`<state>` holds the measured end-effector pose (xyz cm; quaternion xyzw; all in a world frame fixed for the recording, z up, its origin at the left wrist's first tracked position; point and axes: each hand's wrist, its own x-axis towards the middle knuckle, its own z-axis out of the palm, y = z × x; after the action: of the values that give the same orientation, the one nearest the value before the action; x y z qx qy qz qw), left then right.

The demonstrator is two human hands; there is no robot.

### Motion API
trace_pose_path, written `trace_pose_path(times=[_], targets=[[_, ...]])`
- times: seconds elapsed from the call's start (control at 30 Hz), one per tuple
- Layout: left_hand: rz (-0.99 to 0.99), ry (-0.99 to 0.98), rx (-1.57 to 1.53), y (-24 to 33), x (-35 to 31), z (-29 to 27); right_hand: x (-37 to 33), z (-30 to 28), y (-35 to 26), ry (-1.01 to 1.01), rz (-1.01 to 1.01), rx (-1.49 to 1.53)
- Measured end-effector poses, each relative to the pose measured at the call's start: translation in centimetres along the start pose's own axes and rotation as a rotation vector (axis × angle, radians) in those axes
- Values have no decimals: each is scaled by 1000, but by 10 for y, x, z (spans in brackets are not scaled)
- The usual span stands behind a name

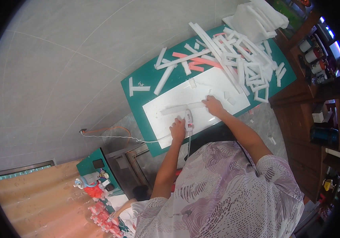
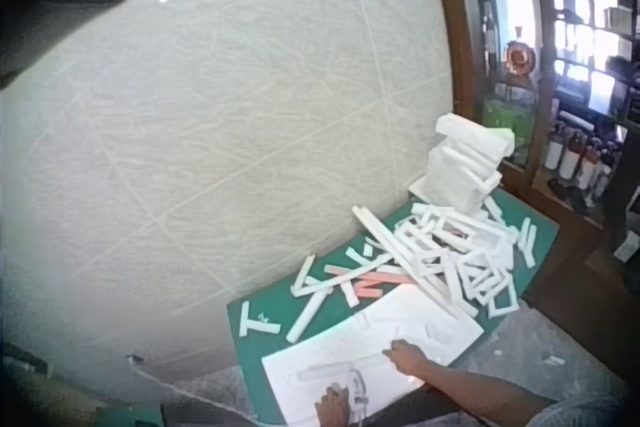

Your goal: The person assembles foam pieces together by applying hot glue with a glue gun and pressing the foam parts together on the table.

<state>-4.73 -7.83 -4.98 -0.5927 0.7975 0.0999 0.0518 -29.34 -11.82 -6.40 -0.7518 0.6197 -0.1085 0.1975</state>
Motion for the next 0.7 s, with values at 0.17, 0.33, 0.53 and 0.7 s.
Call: trace_pose_path(times=[0.17,0.33,0.53,0.7], targets=[[19,34,-11,-5,-5,0,0,-2,-1,21,24,40],[-34,114,-46,-18,-11,-5,0,-5,0,-9,51,57],[-37,129,-111,-37,-12,-5,-13,0,7,52,51,234],[52,148,-269,-51,-8,-7,-35,7,17,90,55,310]])
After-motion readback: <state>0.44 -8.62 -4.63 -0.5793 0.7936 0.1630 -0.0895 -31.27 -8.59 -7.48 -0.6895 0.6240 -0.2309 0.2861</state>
